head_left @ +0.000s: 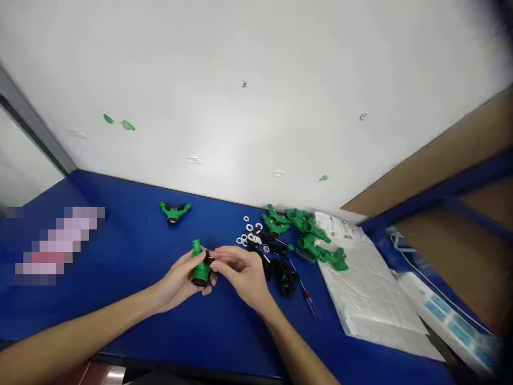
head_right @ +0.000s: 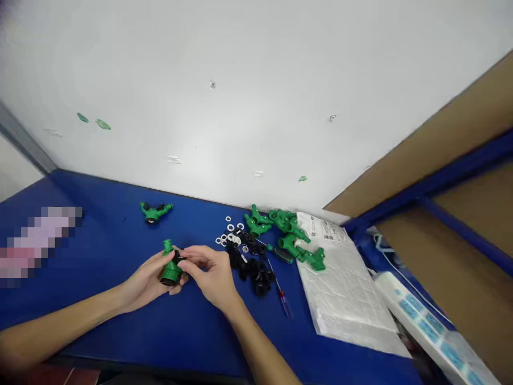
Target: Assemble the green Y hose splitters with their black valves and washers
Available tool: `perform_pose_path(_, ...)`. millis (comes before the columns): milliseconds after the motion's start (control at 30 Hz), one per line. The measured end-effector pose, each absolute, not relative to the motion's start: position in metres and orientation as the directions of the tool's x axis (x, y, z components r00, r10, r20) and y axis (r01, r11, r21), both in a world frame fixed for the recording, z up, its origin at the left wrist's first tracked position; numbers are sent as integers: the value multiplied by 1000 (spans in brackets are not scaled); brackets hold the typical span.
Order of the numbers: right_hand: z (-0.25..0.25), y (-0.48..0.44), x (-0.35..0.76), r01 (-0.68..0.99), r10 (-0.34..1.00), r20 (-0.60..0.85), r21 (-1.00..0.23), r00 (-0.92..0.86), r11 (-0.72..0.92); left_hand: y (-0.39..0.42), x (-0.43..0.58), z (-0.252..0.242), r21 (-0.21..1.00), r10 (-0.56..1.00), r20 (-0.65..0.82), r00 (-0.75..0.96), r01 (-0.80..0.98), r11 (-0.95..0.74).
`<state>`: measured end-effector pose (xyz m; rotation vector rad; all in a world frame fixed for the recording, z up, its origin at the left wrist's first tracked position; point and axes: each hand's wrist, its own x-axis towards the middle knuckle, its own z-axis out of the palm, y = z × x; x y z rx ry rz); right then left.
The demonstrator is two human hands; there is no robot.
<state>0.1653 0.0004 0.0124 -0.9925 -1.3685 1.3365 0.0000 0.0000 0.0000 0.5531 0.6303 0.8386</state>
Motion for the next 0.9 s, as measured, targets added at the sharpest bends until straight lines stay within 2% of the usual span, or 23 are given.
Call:
perform_pose_path(133,12,2,170,-7,970,116,-993,-212,118,-5,1,-1,665,808,-276,520,-504,552)
perform_pose_path(267,17,3,171,217,932,259,-924,-252,316,-6,1,1,673,799,-289,527,-482,562)
perform_pose_path(367,20,1,171,299,899,332,-860,-286,413,-7,0,5,685,796,-317,516,-455,569)
perform_pose_path(533,19,-1,171,360,857,424,-782,-292,509,-6,1,9,695,794,-337,506,-435,573)
perform_pose_path(900,18,0,172,384,836,402,-753,-373,534,-6,-2,4,726,789,-312,529,-404,557)
